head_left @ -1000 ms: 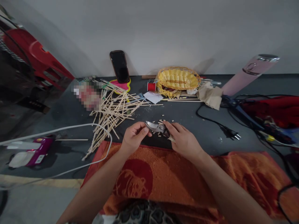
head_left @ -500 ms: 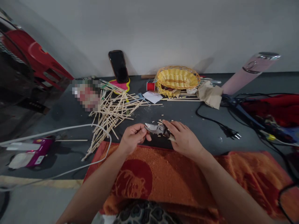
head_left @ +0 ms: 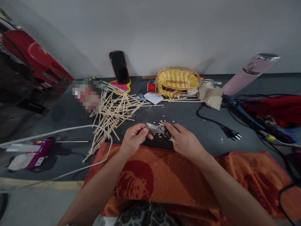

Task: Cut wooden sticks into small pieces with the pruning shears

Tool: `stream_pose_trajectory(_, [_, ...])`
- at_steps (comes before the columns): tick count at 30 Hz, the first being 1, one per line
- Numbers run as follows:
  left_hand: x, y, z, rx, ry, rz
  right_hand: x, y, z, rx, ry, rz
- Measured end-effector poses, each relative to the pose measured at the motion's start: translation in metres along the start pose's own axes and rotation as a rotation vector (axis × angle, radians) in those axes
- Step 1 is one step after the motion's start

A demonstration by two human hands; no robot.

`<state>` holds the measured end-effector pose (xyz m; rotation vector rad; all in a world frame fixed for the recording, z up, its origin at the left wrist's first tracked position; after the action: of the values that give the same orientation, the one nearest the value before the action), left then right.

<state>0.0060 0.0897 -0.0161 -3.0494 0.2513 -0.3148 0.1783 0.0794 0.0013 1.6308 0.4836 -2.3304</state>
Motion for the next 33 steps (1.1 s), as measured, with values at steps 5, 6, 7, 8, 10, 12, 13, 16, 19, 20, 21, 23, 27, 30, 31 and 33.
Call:
stream_pose_trajectory(5, [-0.0067, -0.0009, -0.0058, 0.078, -0.171, -0.073, 0.0015, -0.0028, -0.0049, 0.007, -0.003, -0.006])
stream_pose_trajectory(6, [-0.0074, -0.0007, -0.0064, 0.080, -0.197, -0.076, 0.0013, -0.0033, -0.0057, 0.008, 0.007, -0.009])
stream_pose_trajectory(7, [-0.0077, -0.0005, -0.0070, 0.081, -0.218, -0.073, 0.0008, -0.0037, -0.0061, 0.006, 0.017, -0.011])
stream_pose_trajectory(8, [-0.0077, -0.0003, -0.0075, 0.080, -0.232, -0.066, 0.0001, -0.0038, -0.0062, 0.000, 0.025, -0.011])
stream_pose_trajectory(10, [-0.0075, 0.0001, -0.0072, 0.066, -0.219, -0.052, -0.0021, -0.0036, -0.0060, -0.016, 0.035, -0.015])
stream_pose_trajectory(12, [-0.0064, 0.0002, -0.0039, 0.025, -0.147, -0.033, -0.0044, -0.0032, -0.0060, -0.027, 0.041, -0.019])
stream_pose_trajectory(13, [-0.0060, 0.0003, -0.0018, 0.002, -0.102, -0.028, -0.0054, -0.0031, -0.0064, -0.028, 0.044, -0.023])
stream_pose_trajectory(16, [-0.0056, -0.0002, 0.0017, -0.029, -0.022, -0.029, -0.0063, -0.0032, -0.0080, -0.028, 0.047, -0.026])
stream_pose_trajectory(19, [-0.0054, -0.0007, 0.0012, -0.018, -0.013, -0.030, -0.0054, -0.0032, -0.0079, -0.039, 0.043, -0.019])
stream_pose_trajectory(20, [-0.0051, -0.0007, 0.0007, -0.014, -0.014, -0.027, -0.0055, -0.0030, -0.0074, -0.042, 0.045, -0.020])
stream_pose_trajectory(21, [-0.0050, -0.0006, 0.0003, -0.010, -0.015, -0.025, -0.0059, -0.0027, -0.0067, -0.043, 0.048, -0.024])
stream_pose_trajectory(23, [-0.0053, -0.0002, -0.0008, -0.004, -0.016, -0.025, -0.0072, -0.0018, -0.0051, -0.039, 0.058, -0.032])
stream_pose_trajectory(27, [-0.0065, -0.0002, -0.0023, 0.009, -0.008, -0.032, -0.0079, 0.0005, -0.0014, -0.029, 0.065, -0.035])
stream_pose_trajectory(30, [-0.0068, -0.0009, -0.0042, 0.032, -0.034, -0.038, -0.0050, 0.0008, -0.0018, -0.013, 0.053, -0.025])
stream_pose_trajectory(31, [-0.0067, -0.0011, -0.0052, 0.045, -0.053, -0.038, -0.0038, 0.0005, -0.0025, -0.008, 0.045, -0.021])
stream_pose_trajectory(33, [-0.0063, -0.0010, -0.0074, 0.071, -0.105, -0.035, -0.0025, -0.0004, -0.0040, 0.001, 0.027, -0.019])
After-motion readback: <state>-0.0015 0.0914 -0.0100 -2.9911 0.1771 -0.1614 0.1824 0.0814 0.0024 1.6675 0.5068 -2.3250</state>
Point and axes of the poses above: each hand's wrist, its own y-axis away from the middle knuckle, its own x-axis out of the palm, z = x × y, the point moved 8 cm from there along -y, towards the middle knuckle, and after that the axes turned 9 degrees about x, right-handed, at the moved point
